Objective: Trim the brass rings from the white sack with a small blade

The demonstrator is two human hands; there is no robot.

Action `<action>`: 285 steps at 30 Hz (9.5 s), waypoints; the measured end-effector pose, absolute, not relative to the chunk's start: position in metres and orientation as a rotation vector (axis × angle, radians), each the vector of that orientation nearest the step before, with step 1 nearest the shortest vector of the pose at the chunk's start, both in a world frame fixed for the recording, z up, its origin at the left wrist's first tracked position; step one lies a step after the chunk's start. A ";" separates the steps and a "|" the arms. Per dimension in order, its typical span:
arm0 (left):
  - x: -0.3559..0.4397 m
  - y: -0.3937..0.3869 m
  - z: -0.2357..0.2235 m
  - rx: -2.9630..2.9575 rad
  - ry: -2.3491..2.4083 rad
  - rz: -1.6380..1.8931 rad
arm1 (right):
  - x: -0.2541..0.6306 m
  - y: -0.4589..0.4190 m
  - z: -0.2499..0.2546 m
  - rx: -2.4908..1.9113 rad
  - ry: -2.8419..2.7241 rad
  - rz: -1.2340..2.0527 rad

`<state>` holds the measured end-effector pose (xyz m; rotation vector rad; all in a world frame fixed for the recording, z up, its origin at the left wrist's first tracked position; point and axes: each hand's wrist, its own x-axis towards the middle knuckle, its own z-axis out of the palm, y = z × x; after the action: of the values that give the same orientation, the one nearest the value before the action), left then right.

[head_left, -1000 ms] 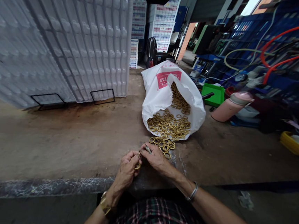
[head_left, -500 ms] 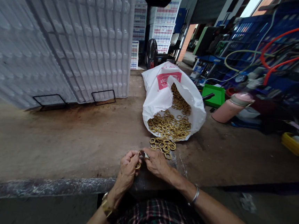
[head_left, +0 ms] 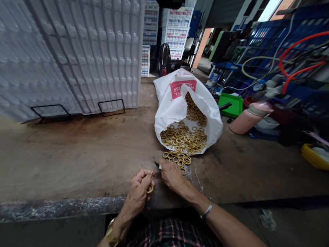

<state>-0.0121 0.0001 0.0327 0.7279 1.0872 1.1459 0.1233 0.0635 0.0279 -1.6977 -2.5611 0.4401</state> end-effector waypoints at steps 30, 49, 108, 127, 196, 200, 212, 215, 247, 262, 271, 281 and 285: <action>-0.022 0.017 0.025 0.116 0.796 1.212 | 0.134 0.083 0.029 -1.346 -2.366 0.440; -0.023 0.017 0.017 0.846 1.322 1.205 | 0.107 0.069 0.039 -1.331 -2.075 1.160; -0.019 0.009 0.024 0.859 1.245 1.174 | 0.114 0.053 0.027 -1.321 -2.541 0.599; -0.015 0.004 0.028 0.954 1.217 1.149 | 0.123 0.070 0.024 -1.396 -2.188 0.803; -0.030 0.010 0.024 0.114 0.671 1.093 | 0.158 0.062 0.029 -1.728 -2.362 0.281; -0.027 0.010 0.018 0.106 0.725 1.095 | 0.151 0.073 0.029 -1.779 -2.412 0.248; -0.027 0.011 0.020 0.103 0.714 1.093 | 0.136 0.093 0.011 -1.883 -2.402 0.193; -0.027 0.012 0.019 0.109 0.710 1.102 | 0.136 0.094 0.009 -1.872 -2.398 0.163; -0.037 0.011 0.025 0.272 0.879 1.186 | 0.118 0.075 0.029 -1.672 -2.489 0.320; -0.021 0.018 0.011 0.625 1.286 1.213 | 0.112 0.073 0.028 -1.406 -2.430 0.478; -0.021 0.018 0.022 0.831 1.343 1.117 | 0.105 0.069 0.027 -1.183 -2.077 0.953; -0.019 0.019 0.016 0.878 1.437 1.241 | 0.101 0.064 0.029 -1.333 -1.770 1.380; -0.019 0.016 0.021 0.956 1.474 1.221 | 0.099 0.064 0.025 -1.390 -1.654 1.492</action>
<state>-0.0189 0.0164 0.0205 0.9556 1.4741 1.2205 0.0992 0.0636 0.0254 -1.3902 -1.6540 1.4925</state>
